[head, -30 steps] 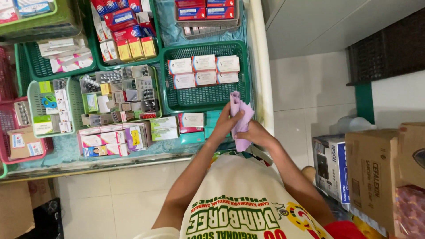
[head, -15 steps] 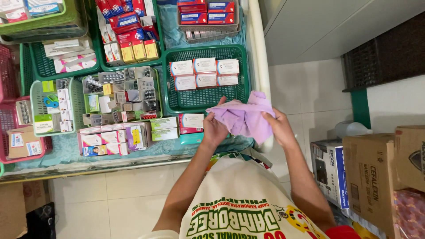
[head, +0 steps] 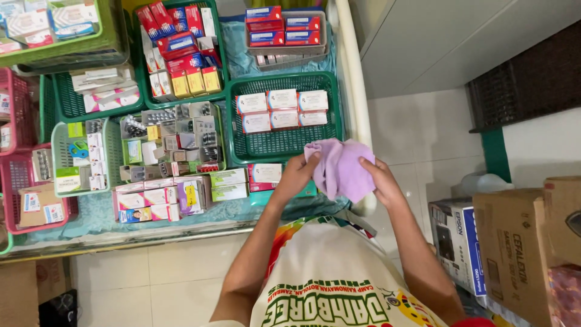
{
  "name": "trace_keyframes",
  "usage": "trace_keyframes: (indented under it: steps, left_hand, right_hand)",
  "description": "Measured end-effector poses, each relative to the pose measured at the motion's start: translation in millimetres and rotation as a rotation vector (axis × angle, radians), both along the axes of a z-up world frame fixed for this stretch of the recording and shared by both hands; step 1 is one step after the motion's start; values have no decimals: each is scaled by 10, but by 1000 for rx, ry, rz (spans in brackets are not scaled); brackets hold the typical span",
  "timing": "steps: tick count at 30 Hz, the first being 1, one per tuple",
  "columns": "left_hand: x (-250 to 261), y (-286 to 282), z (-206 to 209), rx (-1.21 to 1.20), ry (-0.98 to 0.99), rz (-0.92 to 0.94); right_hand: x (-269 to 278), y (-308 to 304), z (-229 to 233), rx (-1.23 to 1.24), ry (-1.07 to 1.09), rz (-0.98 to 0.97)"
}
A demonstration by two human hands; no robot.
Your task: The person wipes small rectangular boxes with a pink cloth, picking them up from a green basket, cleaning them, and placing them back into the basket. The person handles multiple boxes of different colors, including white, orange, and teal.
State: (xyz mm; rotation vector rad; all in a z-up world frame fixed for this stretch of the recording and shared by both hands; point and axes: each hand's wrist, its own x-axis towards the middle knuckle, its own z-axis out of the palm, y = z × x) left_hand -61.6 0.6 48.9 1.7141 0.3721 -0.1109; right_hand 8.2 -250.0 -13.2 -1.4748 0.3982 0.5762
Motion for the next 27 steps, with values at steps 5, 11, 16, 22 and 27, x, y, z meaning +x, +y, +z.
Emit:
trace_keyframes:
  steps: [5,11,16,22,27]
  left_hand:
    - [19,-88,212,-342,124,-16]
    - [63,-247,466,-743,265,308]
    - [143,-105,338,-311,160,103]
    - [92,-54,254,276,-401,-255]
    - [53,91,621,518,-660,-57]
  right_hand:
    - [-114,141,-123,278,111,-18]
    - [-60,25,-986,346,18,9]
    - [-101,344,-381,316,36,61]
    - [-128,390,-171,367,27,72]
    - [103,394,-74,435,-46,83]
